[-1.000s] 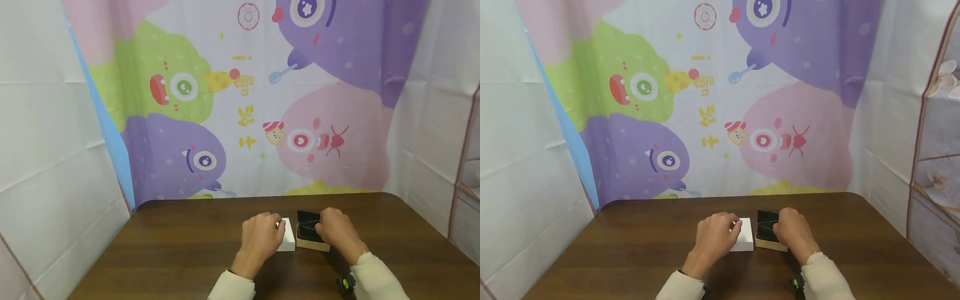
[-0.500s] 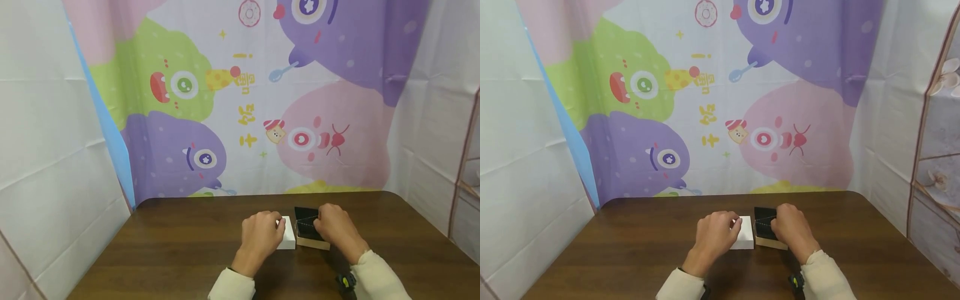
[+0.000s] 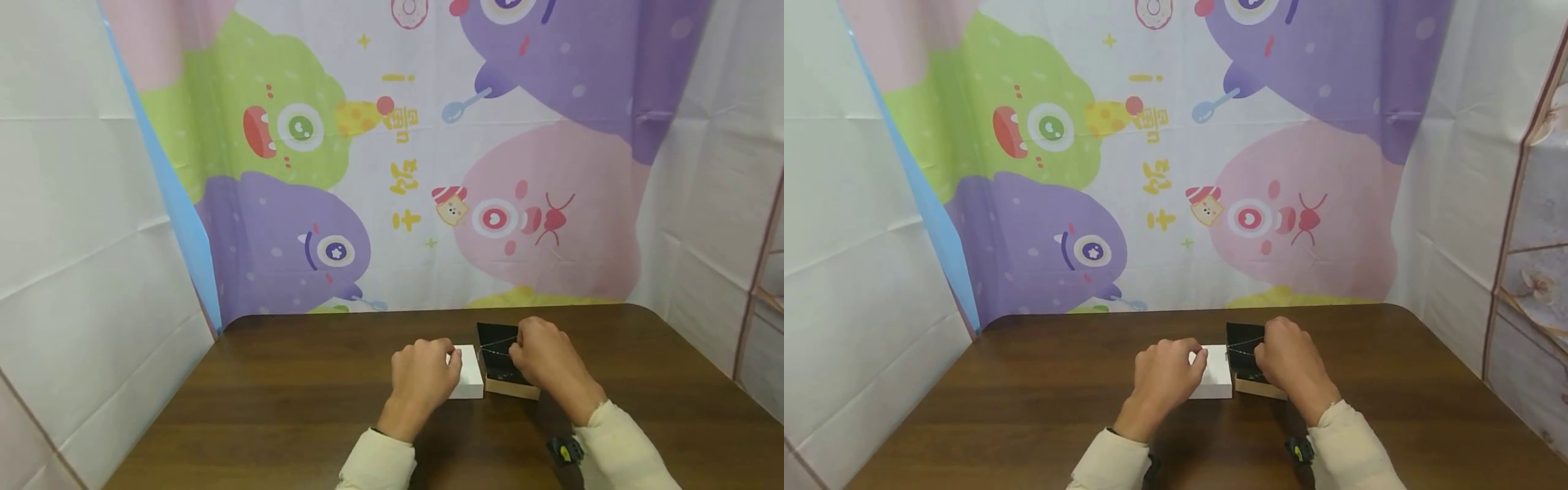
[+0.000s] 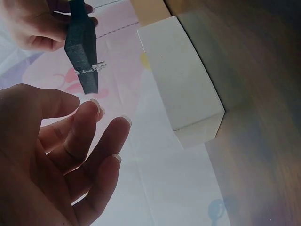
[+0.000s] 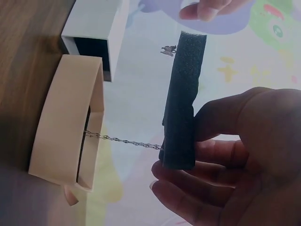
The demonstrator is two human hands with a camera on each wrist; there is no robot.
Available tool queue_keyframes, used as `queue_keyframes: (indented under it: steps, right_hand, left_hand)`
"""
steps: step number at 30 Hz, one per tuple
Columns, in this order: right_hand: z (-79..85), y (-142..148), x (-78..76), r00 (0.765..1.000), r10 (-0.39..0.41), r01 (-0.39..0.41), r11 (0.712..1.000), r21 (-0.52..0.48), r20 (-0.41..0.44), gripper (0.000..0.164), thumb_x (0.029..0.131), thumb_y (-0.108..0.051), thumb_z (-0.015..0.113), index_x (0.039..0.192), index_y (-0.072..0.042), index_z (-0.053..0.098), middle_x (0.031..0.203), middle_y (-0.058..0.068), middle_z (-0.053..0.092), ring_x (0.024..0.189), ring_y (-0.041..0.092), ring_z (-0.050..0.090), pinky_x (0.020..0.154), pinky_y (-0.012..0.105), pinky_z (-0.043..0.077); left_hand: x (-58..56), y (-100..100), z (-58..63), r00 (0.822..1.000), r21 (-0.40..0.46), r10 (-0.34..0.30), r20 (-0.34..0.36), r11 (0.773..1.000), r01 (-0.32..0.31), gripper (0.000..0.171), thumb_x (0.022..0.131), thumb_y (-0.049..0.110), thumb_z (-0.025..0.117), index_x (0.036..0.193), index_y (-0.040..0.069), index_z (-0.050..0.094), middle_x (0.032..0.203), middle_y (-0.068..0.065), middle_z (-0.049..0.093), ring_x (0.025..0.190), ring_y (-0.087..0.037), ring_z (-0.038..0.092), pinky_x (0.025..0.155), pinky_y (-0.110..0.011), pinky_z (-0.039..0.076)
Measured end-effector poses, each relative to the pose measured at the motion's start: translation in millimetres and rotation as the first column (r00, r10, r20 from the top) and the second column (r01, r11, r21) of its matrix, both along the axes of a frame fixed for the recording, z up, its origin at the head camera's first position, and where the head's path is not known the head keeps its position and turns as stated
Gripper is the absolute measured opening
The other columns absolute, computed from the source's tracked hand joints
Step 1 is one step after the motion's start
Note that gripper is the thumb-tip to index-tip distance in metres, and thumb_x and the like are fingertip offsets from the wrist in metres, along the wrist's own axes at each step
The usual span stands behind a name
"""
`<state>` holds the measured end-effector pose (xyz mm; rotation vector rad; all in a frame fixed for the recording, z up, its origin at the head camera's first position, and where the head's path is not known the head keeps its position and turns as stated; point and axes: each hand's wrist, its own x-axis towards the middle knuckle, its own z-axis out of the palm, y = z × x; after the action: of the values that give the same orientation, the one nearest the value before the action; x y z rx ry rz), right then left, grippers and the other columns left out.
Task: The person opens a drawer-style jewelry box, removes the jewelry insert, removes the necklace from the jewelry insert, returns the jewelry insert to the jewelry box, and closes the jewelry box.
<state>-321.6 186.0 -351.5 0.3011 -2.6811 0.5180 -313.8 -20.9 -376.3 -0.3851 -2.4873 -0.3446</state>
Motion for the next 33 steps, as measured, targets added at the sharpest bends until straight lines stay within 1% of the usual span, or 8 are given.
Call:
queue_keyframes:
  steps: [3,9,15,25,29,33]
  right_hand:
    - [1.3,-1.1,1.7,1.000,0.004,-0.004,1.000,-0.006,0.008,0.022,0.081,-0.004,0.062,0.065,-0.010,0.048,0.071,0.004,0.046,0.063,0.022,0.045,0.062,0.043,0.040]
    - [4.2,-3.8,4.2,1.000,0.017,-0.017,1.000,-0.008,0.014,0.021,0.082,-0.003,0.063,0.067,-0.009,0.049,0.071,0.003,0.046,0.064,0.022,0.045,0.062,0.042,0.040]
    - [4.6,-6.2,5.5,1.000,0.020,-0.020,1.000,-0.010,-0.011,0.021,0.081,-0.004,0.064,0.067,-0.010,0.049,0.071,0.003,0.046,0.064,0.022,0.047,0.063,0.044,0.043]
    - [5.2,-10.0,8.5,0.998,0.028,-0.028,1.000,-0.005,-0.056,0.023,0.080,-0.004,0.066,0.065,-0.010,0.050,0.073,0.004,0.048,0.065,0.023,0.049,0.063,0.046,0.045]
    - [6.3,-10.2,8.5,0.999,0.029,-0.028,1.000,0.004,-0.046,0.022,0.081,-0.004,0.065,0.065,-0.010,0.052,0.071,0.004,0.049,0.065,0.023,0.049,0.063,0.045,0.045]
    - [7.1,-10.3,8.7,0.999,0.033,-0.034,0.999,-0.011,-0.029,0.018,0.083,-0.003,0.063,0.069,-0.009,0.052,0.066,0.002,0.049,0.061,0.021,0.049,0.060,0.042,0.044]
  left_hand:
    - [-0.1,0.1,-0.6,1.000,0.006,0.001,0.015,1.000,-0.001,0.015,0.092,0.034,0.068,0.088,0.024,0.080,0.073,0.002,0.072,0.054,-0.021,0.061,0.043,-0.035,0.038]
    - [-0.2,-0.4,-0.2,1.000,0.021,-0.003,0.017,1.000,0.003,0.015,0.092,0.033,0.068,0.089,0.024,0.080,0.076,0.003,0.073,0.056,-0.021,0.062,0.045,-0.034,0.039]
    - [-1.0,-1.6,-0.4,1.000,0.030,-0.002,0.022,1.000,0.002,0.015,0.093,0.033,0.068,0.089,0.024,0.079,0.077,0.003,0.073,0.056,-0.020,0.062,0.045,-0.035,0.039]
    - [-2.5,-4.5,1.1,1.000,0.045,0.004,-0.006,0.999,-0.004,0.017,0.093,0.035,0.067,0.088,0.024,0.079,0.077,0.003,0.074,0.059,-0.023,0.065,0.046,-0.037,0.042]
    - [-2.5,-5.5,1.3,1.000,0.046,0.008,-0.008,0.999,-0.007,0.017,0.093,0.036,0.067,0.088,0.025,0.079,0.077,0.002,0.074,0.060,-0.024,0.065,0.047,-0.037,0.042]
    - [-2.6,-5.6,1.3,1.000,0.047,0.012,-0.004,0.999,-0.012,0.017,0.093,0.036,0.067,0.088,0.025,0.079,0.077,0.002,0.074,0.060,-0.024,0.066,0.048,-0.038,0.043]
